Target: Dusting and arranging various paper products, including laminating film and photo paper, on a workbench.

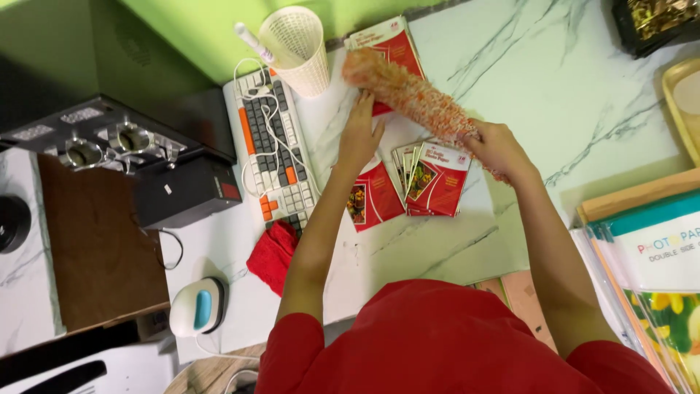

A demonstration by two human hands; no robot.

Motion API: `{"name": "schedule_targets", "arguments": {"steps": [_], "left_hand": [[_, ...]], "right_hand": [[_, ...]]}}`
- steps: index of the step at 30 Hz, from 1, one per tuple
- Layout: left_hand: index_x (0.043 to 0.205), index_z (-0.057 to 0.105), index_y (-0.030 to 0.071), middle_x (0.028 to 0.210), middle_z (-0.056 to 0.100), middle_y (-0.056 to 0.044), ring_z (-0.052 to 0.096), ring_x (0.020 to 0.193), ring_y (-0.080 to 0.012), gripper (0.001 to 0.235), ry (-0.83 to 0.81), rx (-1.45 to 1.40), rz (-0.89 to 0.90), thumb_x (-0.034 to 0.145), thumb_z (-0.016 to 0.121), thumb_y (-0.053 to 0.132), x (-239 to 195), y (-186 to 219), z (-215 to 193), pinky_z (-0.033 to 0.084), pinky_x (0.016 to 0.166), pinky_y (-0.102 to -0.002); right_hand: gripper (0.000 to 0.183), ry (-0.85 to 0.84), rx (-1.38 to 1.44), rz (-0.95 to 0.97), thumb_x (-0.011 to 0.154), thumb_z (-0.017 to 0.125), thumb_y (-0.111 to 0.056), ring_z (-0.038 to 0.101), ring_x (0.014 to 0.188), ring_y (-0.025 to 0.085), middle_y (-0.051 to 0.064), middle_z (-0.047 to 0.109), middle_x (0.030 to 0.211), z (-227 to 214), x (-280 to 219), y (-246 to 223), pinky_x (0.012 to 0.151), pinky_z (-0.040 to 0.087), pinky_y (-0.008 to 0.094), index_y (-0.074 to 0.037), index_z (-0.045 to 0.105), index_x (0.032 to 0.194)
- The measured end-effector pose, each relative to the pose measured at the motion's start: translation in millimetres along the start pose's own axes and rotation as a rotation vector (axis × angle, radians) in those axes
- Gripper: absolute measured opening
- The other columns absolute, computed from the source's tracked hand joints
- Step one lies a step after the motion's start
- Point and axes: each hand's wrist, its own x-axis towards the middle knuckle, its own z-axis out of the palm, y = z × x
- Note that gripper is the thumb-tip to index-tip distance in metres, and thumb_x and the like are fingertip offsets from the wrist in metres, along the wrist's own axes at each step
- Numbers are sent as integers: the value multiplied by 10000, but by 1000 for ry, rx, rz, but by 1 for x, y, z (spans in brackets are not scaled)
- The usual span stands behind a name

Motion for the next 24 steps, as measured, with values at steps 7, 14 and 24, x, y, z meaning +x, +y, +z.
{"name": "schedule_targets", "arguments": {"steps": [7,14,24], "left_hand": [[1455,422,-91,1547,382,-297,358,1456,-440,726,7,243,129,869,732,205,57,7,43,291,1206,-544],[1314,596,47,1395,595,-161,507,1337,-350,499,-28,378,182,857,748,180,59,-4,46,413,1140,-499],[1193,658,24,961,724,-154,709,813,-256,218,362,-139,-118,981,642,73,60,-5,1,552,717,-356]], "right_hand": [[353,318,-93,-69,1048,625,-268,676,822,470,308,681,845,25,54,59,757,528,522,48,636,1205],[373,315,81,37,1032,621,-320,679,724,392,265,680,794,15,27,47,710,527,475,14,645,1197],[205,202,224,-298,1004,599,-192,623,560,224,142,654,716,40,-20,30,566,525,399,-16,632,1102]]}}
